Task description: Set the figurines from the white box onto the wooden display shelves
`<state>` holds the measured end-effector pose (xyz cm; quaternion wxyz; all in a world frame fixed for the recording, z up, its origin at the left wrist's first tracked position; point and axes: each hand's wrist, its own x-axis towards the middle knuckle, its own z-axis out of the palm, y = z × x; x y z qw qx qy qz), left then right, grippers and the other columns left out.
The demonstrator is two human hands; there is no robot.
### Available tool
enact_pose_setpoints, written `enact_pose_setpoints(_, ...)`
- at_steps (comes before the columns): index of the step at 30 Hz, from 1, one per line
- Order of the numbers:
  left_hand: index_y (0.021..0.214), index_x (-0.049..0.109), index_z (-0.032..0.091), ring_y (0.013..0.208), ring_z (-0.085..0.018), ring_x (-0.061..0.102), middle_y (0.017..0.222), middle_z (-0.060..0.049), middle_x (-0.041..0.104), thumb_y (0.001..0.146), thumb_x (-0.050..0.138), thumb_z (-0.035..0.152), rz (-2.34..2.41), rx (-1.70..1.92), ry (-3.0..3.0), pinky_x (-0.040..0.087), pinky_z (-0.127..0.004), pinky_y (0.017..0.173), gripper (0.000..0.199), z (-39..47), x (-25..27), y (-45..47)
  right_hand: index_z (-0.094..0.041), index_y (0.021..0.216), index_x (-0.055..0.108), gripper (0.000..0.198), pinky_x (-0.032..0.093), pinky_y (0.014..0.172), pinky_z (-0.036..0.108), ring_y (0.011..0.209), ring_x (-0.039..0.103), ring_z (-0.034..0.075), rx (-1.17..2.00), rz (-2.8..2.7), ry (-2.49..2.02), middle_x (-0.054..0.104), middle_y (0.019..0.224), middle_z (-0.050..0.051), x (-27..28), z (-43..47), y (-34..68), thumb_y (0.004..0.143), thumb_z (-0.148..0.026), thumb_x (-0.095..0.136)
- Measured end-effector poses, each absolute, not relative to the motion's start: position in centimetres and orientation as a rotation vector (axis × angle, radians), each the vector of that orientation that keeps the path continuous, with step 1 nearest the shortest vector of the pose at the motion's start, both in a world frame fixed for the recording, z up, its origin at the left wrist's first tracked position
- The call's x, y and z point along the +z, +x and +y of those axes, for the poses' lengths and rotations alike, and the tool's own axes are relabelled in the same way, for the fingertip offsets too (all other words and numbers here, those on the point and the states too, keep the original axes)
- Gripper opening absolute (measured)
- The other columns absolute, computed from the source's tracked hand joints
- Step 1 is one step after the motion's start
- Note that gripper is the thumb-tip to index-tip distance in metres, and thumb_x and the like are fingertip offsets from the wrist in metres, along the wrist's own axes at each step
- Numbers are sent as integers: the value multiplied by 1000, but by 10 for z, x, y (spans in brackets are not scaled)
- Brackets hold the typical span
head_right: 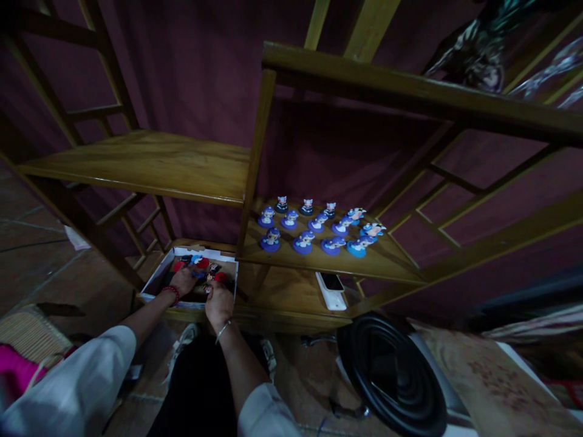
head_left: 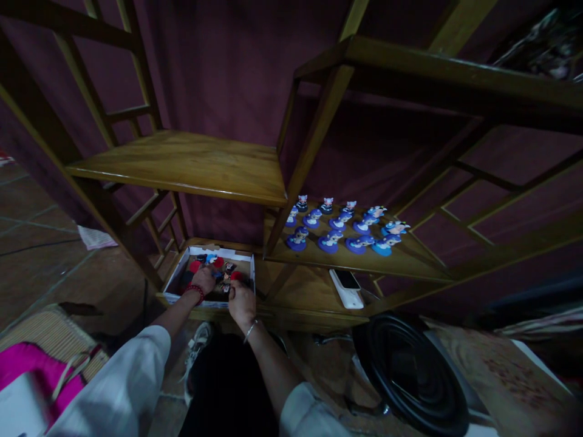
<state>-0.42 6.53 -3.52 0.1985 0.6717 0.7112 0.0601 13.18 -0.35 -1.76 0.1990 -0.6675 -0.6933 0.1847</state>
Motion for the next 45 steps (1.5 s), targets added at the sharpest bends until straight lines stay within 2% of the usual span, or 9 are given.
enact_pose_setpoints(10, 95, 54, 19, 92, -14, 57, 101, -6, 60, 77, 46, 19, 1916, 270, 1900, 40, -21, 76, 19, 44, -17, 7, -20, 100, 57, 28, 41, 72, 23, 84, 61, 17, 474, -2003, -1864, 65, 94, 7, -19, -5, 133, 80, -14, 40)
enact_pose_setpoints(18, 99, 54, 21, 85, -14, 59, 92, -3, 64, 82, 39, 26, 1835, 327, 1898, 41, -21, 70, 23, 34, -14, 11, -20, 115, 48, 36, 42, 72, 23, 86, 60, 17, 516, -1968, -1871, 64, 100, 7, -18, -5, 133, 79, -16, 43)
enact_pose_setpoints(23, 97, 55, 21, 85, -12, 59, 90, -2, 65, 83, 36, 23, 1777, 343, 1920, 41, -19, 71, 24, 30, -18, 9, -20, 116, 47, 35, 41, 76, 24, 90, 59, 17, 519, -1934, -1835, 60, 107, 7, -18, -4, 134, 81, -19, 42)
enact_pose_setpoints(29, 101, 54, 18, 89, -17, 58, 92, -8, 65, 83, 34, 22, 1808, 340, 1940, 40, -24, 74, 27, 24, -20, 14, -19, 112, 50, 32, 39, 78, 23, 94, 57, 17, 509, -1916, -1853, 61, 105, 8, -22, -2, 133, 81, -16, 41)
enact_pose_setpoints(32, 104, 53, 19, 88, -17, 59, 93, -7, 65, 83, 33, 22, 1818, 323, 1956, 40, -24, 74, 29, 22, -20, 15, -19, 110, 51, 31, 39, 77, 22, 93, 57, 16, 520, -1899, -1883, 62, 103, 8, -22, -1, 133, 81, -15, 41)
enact_pose_setpoints(45, 112, 50, 22, 86, -15, 59, 92, -6, 65, 79, 38, 18, 1775, 371, 1941, 40, -22, 71, 35, 21, -18, 13, -17, 97, 53, 22, 38, 60, 19, 70, 60, 12, 571, -1805, -1871, 65, 80, 3, -25, 0, 134, 78, -12, 43)
